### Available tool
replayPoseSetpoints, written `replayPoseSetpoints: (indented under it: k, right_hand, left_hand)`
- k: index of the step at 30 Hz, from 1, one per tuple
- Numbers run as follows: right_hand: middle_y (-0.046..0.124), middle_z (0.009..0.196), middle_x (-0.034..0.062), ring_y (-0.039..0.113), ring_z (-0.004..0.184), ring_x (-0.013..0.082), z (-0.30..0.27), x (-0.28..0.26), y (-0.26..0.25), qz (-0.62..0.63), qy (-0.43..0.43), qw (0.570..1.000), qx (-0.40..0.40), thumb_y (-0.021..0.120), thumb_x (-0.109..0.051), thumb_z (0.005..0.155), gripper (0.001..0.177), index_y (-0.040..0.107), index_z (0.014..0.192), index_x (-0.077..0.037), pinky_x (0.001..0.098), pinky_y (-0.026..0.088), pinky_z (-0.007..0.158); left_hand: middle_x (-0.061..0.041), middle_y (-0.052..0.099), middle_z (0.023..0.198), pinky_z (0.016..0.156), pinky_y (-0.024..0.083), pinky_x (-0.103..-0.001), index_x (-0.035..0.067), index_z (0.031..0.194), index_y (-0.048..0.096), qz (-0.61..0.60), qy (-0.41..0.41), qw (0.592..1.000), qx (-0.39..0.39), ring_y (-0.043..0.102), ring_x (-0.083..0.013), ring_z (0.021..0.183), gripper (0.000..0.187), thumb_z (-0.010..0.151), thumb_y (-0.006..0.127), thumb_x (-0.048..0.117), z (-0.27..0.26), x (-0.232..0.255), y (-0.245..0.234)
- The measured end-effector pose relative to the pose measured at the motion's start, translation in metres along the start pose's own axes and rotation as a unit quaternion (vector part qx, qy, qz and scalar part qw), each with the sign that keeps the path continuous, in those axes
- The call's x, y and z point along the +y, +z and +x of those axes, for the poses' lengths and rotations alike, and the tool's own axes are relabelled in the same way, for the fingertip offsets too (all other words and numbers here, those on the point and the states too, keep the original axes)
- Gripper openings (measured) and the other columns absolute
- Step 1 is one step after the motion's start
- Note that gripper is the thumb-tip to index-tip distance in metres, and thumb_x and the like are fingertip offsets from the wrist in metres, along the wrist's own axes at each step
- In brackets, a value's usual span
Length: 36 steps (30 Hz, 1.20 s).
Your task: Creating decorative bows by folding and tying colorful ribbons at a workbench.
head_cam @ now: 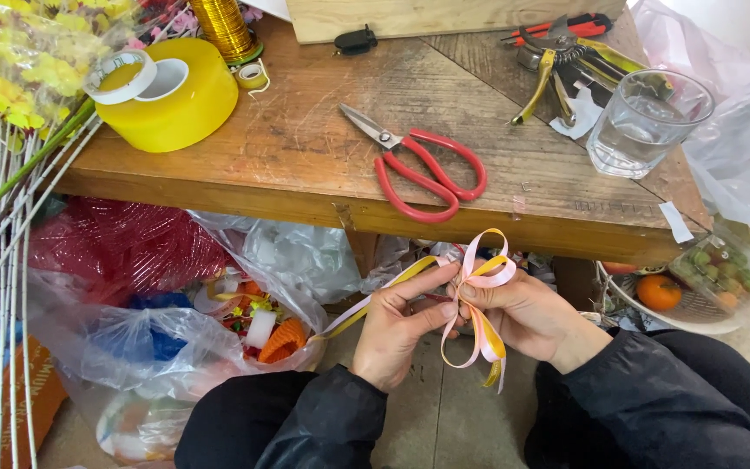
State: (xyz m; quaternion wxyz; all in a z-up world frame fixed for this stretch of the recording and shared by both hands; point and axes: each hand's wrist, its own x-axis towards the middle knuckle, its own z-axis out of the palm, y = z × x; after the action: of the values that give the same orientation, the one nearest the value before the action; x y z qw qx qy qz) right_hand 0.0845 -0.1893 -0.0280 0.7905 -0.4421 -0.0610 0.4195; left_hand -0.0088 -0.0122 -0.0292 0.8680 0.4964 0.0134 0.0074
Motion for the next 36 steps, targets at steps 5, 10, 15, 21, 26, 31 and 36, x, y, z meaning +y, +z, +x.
replayPoseSetpoints:
  k: [5, 10, 15, 21, 26, 31, 36]
  right_hand:
    - [0.073, 0.082, 0.0190, 0.072, 0.068, 0.0278, 0.001, 0.003, 0.009, -0.025, -0.014, 0.996, 0.084, 0.076, 0.004, 0.087, 0.018, 0.072, 0.105, 0.004, 0.0423, 0.063, 0.069]
    - [0.073, 0.078, 0.0191, 0.076, 0.067, 0.0286, 0.007, 0.010, 0.001, -0.101, -0.058, 0.983, 0.145, 0.083, 0.002, 0.082, 0.026, 0.074, 0.107, 0.004, 0.0391, 0.063, 0.066]
    - [0.078, 0.074, 0.0125, 0.076, 0.073, 0.0203, 0.002, -0.004, -0.008, -0.459, -0.167, 0.860, 0.144, 0.080, 0.001, 0.084, 0.011, 0.082, 0.093, -0.005, 0.0368, 0.063, 0.069]
    - [0.071, 0.066, 0.0025, 0.076, 0.065, 0.0262, -0.038, -0.032, 0.008, -0.686, -0.244, 0.680, 0.080, 0.070, -0.002, 0.089, 0.020, 0.080, 0.080, -0.018, 0.0344, 0.062, 0.064]
    - [0.077, 0.092, -0.0074, 0.072, 0.065, 0.0141, -0.059, -0.040, -0.007, -0.734, -0.262, 0.626, 0.019, 0.066, -0.014, 0.094, 0.012, 0.075, 0.094, -0.022, 0.0277, 0.052, 0.060]
    - [0.078, 0.095, -0.0120, 0.068, 0.066, 0.0189, -0.077, -0.048, -0.027, -0.779, -0.286, 0.555, 0.062, 0.066, -0.011, 0.092, 0.019, 0.075, 0.098, -0.027, 0.0325, 0.052, 0.063]
    - [0.078, 0.107, -0.0070, 0.076, 0.090, 0.0183, -0.100, -0.058, -0.030, -0.815, -0.320, 0.477, 0.078, 0.064, 0.003, 0.085, 0.034, 0.077, 0.100, -0.024, 0.0382, 0.061, 0.079]
  left_hand:
    - [-0.020, 0.075, 0.118, 0.068, 0.067, -0.031, -0.003, 0.133, 0.070, 0.040, 0.071, 0.997, 0.006, 0.077, -0.0235, 0.081, 0.049, 0.085, 0.080, -0.003, 0.006, -0.014, -0.004]
    - [-0.020, 0.070, 0.130, 0.066, 0.069, -0.032, 0.003, 0.130, 0.073, 0.161, 0.151, 0.975, 0.032, 0.076, -0.0197, 0.086, 0.048, 0.084, 0.076, -0.011, 0.007, -0.015, -0.001]
    - [-0.020, 0.080, 0.112, 0.085, 0.065, -0.045, 0.007, 0.114, 0.080, 0.349, 0.284, 0.893, 0.015, 0.078, -0.0384, 0.105, 0.042, 0.077, 0.081, -0.011, 0.001, 0.011, 0.000]
    - [-0.008, 0.077, 0.111, 0.079, 0.065, -0.036, 0.019, 0.121, 0.080, 0.484, 0.154, 0.861, 0.027, 0.078, -0.0292, 0.099, 0.027, 0.100, 0.070, 0.032, 0.013, 0.005, -0.039]
    - [-0.003, 0.073, 0.124, 0.095, 0.044, -0.035, 0.015, 0.131, 0.072, 0.458, -0.035, 0.878, -0.131, 0.065, -0.0206, 0.112, 0.044, 0.104, 0.050, 0.042, 0.012, 0.006, -0.034]
    - [0.003, 0.076, 0.100, 0.078, 0.042, -0.029, 0.017, 0.119, 0.079, 0.467, -0.076, 0.869, -0.144, 0.064, -0.0144, 0.087, 0.039, 0.105, 0.051, 0.040, 0.015, 0.002, -0.037]
    - [-0.005, 0.076, 0.129, 0.095, 0.050, -0.035, 0.010, 0.129, 0.073, 0.472, -0.040, 0.860, -0.189, 0.070, -0.0213, 0.117, 0.043, 0.105, 0.051, 0.038, 0.020, -0.008, -0.037]
